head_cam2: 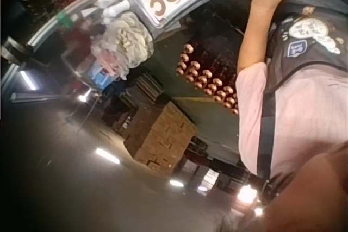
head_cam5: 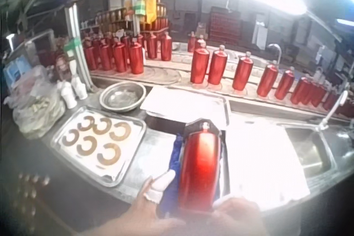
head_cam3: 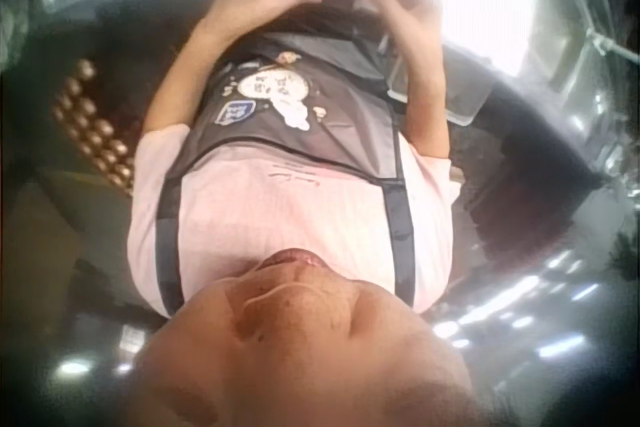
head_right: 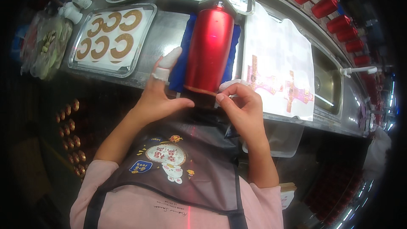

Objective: The person applies gold crescent-shaped stickers to the top of red cylindrical cans. They pick up each can, place a sticker on the top surface, smooth it down, and then place the can back on the counter. The process is repeated for multiple cans.

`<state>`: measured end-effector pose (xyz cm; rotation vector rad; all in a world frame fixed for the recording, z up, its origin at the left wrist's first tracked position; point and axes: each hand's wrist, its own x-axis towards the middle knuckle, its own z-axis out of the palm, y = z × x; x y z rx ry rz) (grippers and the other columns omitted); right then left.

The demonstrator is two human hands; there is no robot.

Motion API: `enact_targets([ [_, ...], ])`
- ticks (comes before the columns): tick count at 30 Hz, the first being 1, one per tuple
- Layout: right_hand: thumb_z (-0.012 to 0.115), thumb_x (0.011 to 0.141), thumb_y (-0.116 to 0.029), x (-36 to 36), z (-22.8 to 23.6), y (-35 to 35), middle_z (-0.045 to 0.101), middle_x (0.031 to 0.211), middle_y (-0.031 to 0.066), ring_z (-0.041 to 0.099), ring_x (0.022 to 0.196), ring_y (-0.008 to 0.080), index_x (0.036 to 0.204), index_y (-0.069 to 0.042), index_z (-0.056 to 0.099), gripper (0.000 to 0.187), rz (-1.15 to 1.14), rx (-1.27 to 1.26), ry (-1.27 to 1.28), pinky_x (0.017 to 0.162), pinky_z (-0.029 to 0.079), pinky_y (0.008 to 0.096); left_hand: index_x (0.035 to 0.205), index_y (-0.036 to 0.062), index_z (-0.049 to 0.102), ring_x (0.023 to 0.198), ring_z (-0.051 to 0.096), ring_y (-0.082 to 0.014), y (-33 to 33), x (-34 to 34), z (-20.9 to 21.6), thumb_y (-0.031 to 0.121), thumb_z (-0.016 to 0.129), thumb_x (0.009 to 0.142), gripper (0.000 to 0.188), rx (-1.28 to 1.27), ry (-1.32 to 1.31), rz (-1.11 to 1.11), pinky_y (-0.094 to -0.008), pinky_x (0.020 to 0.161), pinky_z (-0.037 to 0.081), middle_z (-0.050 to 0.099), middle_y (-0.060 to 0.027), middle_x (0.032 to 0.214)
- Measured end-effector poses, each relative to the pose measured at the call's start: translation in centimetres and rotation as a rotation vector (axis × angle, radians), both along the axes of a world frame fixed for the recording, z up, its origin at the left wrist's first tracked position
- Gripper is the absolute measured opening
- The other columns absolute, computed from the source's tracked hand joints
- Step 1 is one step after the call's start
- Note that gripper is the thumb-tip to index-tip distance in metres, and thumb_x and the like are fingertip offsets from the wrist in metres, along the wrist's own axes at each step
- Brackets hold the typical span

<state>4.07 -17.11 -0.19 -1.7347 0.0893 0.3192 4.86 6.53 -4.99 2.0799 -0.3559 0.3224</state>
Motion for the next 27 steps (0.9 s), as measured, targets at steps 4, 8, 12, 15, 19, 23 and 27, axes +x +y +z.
enact_targets([
  [4,0.072,0.094,-0.012,0.1,-0.4,-0.5,0.055,0.068,-0.0078,0.044,0.054,-0.0010,0.086,-0.006,0.064,0.013,0.000,-0.014,0.008,0.048,0.029,0.0192,0.152,0.0039,0.046,0.143,0.044,-0.0398,-1.3,0.8,-0.4,0.017,0.088,0.073,0.090,0.136,-0.075,-0.022,-0.0460,0.120,0.034,0.050,-0.0189,0.152],
  [8,0.072,0.094,-0.014,0.3,-1.1,-1.2,0.056,0.066,-0.0066,0.045,0.052,0.0007,0.086,-0.006,0.063,0.014,-0.028,0.074,0.057,0.046,0.032,0.0199,0.156,0.0038,0.042,0.147,0.041,-0.0370,-1.5,0.6,0.0,0.013,0.086,0.076,0.092,0.091,-0.058,-0.065,-0.0428,0.122,0.031,0.046,-0.0145,0.158],
  [12,0.072,0.094,-0.015,0.0,-1.5,-1.5,0.055,0.065,-0.0056,0.045,0.051,0.0018,0.086,-0.006,0.063,0.014,-0.044,0.088,0.066,0.045,0.032,0.0204,0.155,0.0048,0.043,0.146,0.041,-0.0377,-1.0,0.1,0.8,0.015,0.086,0.075,0.091,-0.077,0.100,-0.154,-0.0441,0.123,0.029,0.047,-0.0195,0.155],
  [15,0.071,0.094,-0.014,-0.3,-1.4,-1.7,0.055,0.065,-0.0050,0.045,0.050,0.0021,0.087,-0.005,0.063,0.015,-0.056,0.094,0.056,0.044,0.032,0.0203,0.158,0.0047,0.038,0.151,0.035,-0.0311,-0.6,-0.1,1.1,0.015,0.082,0.080,0.090,-0.234,0.181,-0.169,-0.0409,0.125,0.024,0.043,-0.0178,0.159],
  [19,0.071,0.094,-0.014,-0.5,-1.2,-1.8,0.055,0.065,-0.0047,0.044,0.049,0.0022,0.087,-0.005,0.063,0.014,-0.052,0.104,0.051,0.044,0.031,0.0199,0.159,-0.0014,0.029,0.155,0.028,-0.0286,-0.6,-0.1,0.6,0.004,0.070,0.085,0.086,-0.484,0.311,-0.213,-0.0409,0.126,0.018,0.035,-0.0208,0.163],
  [23,0.070,0.095,-0.013,-0.5,-1.3,-1.8,0.055,0.065,-0.0047,0.044,0.049,0.0023,0.087,-0.005,0.062,0.014,-0.051,0.120,0.038,0.044,0.031,0.0199,0.158,-0.0034,0.028,0.154,0.031,-0.0284,-0.9,-0.1,0.2,0.005,0.070,0.087,0.083,-0.455,0.288,-0.172,-0.0398,0.125,0.021,0.037,-0.0212,0.162],
  [27,0.070,0.095,-0.013,-0.5,-1.6,-1.8,0.055,0.065,-0.0046,0.044,0.049,0.0023,0.086,-0.005,0.062,0.014,-0.046,0.112,0.039,0.044,0.031,0.0200,0.155,-0.0039,0.035,0.150,0.038,-0.0276,-1.8,-0.1,0.2,0.006,0.072,0.089,0.076,-0.388,0.235,-0.109,-0.0378,0.123,0.028,0.042,-0.0197,0.159],
])
